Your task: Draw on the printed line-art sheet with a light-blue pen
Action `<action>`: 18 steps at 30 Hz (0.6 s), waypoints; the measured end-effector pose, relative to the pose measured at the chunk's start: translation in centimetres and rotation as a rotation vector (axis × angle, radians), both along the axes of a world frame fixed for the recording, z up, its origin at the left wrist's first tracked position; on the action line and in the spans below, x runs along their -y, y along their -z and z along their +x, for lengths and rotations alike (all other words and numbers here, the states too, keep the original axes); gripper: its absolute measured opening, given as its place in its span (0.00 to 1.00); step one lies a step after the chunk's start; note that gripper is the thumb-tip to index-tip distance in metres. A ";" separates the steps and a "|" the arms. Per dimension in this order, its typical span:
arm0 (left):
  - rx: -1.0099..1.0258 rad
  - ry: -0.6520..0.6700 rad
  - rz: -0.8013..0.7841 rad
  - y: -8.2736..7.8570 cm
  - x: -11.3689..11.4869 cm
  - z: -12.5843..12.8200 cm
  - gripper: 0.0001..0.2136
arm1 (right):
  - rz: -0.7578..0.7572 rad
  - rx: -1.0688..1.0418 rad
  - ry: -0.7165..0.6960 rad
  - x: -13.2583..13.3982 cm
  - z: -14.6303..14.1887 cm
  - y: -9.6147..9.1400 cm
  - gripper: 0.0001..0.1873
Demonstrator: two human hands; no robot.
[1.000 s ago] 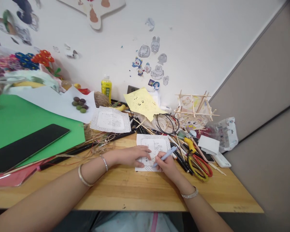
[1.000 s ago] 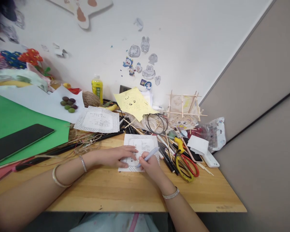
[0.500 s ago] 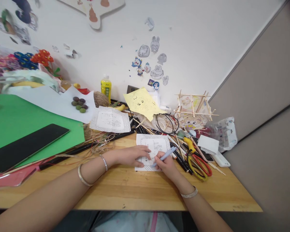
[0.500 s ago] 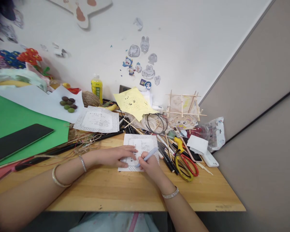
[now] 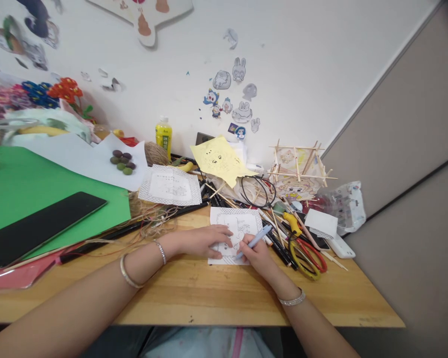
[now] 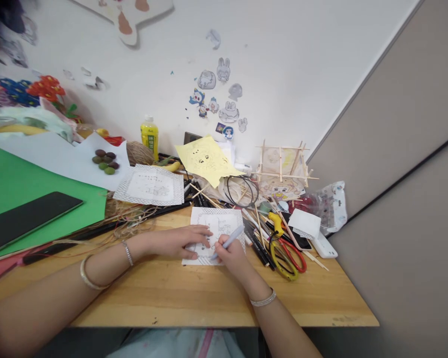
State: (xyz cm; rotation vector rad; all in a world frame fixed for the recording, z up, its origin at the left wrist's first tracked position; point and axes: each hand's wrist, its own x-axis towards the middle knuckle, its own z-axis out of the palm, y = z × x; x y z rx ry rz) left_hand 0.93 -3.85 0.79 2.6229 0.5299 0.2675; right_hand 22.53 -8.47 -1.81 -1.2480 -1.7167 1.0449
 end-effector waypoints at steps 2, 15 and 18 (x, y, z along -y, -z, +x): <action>-0.003 0.003 0.001 0.1 0.0 0.0 0.19 | 0.005 0.005 -0.010 0.0 0.0 0.0 0.12; 0.020 0.002 -0.008 -0.1 0.1 0.0 0.18 | 0.006 0.005 0.022 0.0 0.2 -0.2 0.14; 0.019 -0.003 -0.011 -0.1 0.1 0.0 0.18 | 0.029 0.010 0.029 0.0 0.2 -0.5 0.15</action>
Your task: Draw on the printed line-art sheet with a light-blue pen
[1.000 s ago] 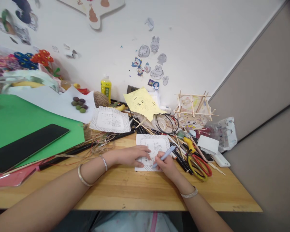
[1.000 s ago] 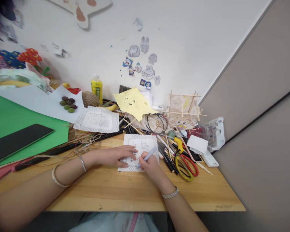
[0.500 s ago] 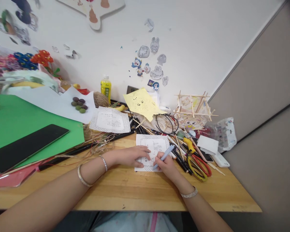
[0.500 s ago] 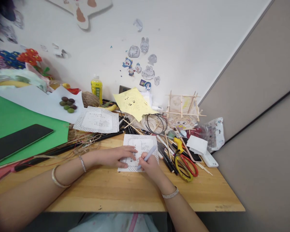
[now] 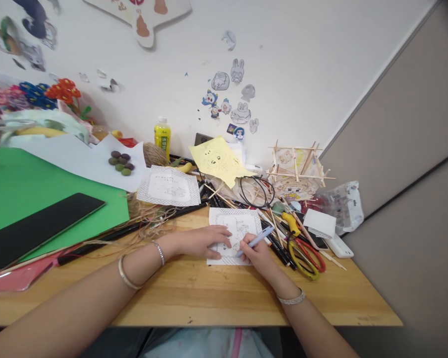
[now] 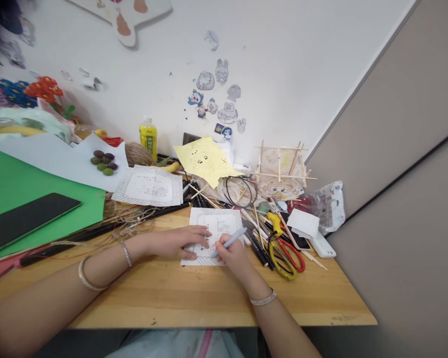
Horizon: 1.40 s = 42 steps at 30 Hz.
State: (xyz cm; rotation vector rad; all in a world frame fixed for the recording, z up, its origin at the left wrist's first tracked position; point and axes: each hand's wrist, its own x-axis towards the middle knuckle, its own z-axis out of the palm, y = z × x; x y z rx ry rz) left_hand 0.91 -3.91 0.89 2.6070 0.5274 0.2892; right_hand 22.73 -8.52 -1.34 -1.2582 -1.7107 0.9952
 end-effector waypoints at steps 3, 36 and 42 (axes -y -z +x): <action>0.017 -0.001 -0.005 0.0 0.0 0.0 0.18 | -0.014 -0.008 -0.017 0.1 -0.1 -0.1 0.15; 0.002 0.004 -0.012 -0.7 0.2 0.1 0.18 | -0.046 -0.020 -0.023 -0.2 0.5 0.3 0.11; 0.020 0.002 -0.021 -0.3 0.0 0.0 0.17 | 0.011 -0.001 -0.008 -0.1 0.5 0.1 0.13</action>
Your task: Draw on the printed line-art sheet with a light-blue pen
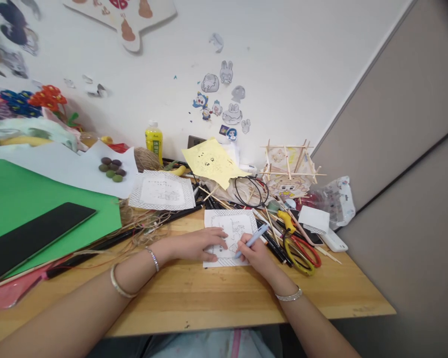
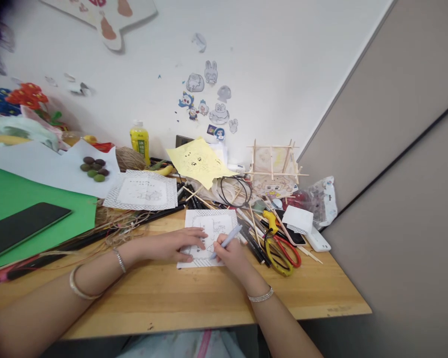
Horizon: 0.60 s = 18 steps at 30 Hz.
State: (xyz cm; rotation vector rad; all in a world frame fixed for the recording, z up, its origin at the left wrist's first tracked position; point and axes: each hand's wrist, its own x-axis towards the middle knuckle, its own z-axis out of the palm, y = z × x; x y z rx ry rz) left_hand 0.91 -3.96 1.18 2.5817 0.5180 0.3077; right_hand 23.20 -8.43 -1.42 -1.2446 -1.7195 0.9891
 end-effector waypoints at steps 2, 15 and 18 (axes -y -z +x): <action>-0.001 0.001 -0.002 0.1 -0.1 0.0 0.17 | -0.009 -0.002 -0.006 0.0 0.0 0.0 0.13; -0.031 -0.001 0.006 -0.2 0.1 0.0 0.17 | 0.011 0.014 -0.021 0.0 0.1 0.1 0.12; -0.035 0.005 0.012 -0.1 0.0 0.0 0.17 | 0.024 0.018 -0.021 0.0 0.2 0.2 0.12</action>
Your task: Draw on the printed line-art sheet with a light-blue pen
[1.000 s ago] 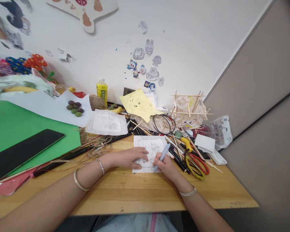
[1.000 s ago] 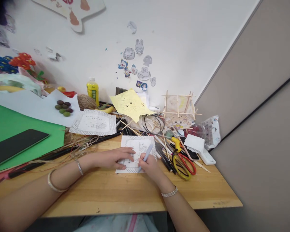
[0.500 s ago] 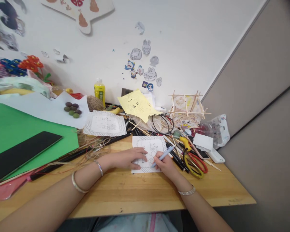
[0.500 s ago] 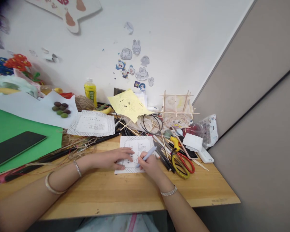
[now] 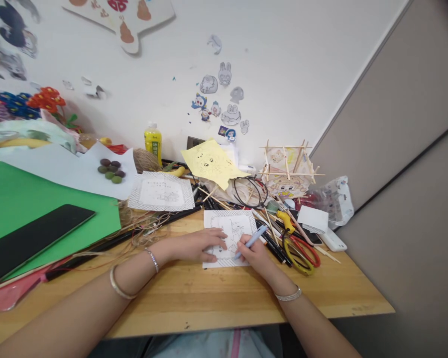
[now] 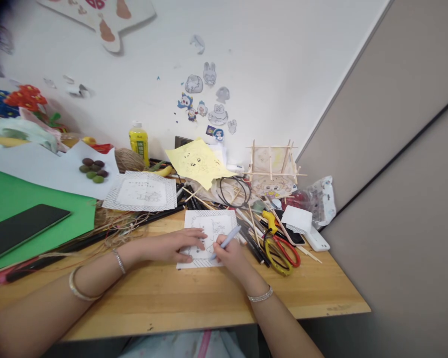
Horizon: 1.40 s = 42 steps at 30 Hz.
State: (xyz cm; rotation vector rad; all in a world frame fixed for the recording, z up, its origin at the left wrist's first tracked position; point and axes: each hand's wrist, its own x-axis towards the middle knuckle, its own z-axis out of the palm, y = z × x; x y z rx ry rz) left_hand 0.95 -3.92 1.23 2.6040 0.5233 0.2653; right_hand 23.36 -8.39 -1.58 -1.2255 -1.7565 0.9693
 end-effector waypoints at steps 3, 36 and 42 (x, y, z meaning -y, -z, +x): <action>-0.020 -0.003 0.000 -0.2 0.1 0.0 0.17 | -0.023 0.007 0.000 0.0 0.0 0.0 0.12; -0.069 0.006 -0.083 0.3 -1.2 -1.0 0.20 | -0.025 -0.042 -0.055 0.0 0.0 0.5 0.13; -0.069 0.013 -0.080 0.0 -1.1 -1.0 0.20 | 0.007 -0.028 -0.022 0.0 0.1 0.4 0.14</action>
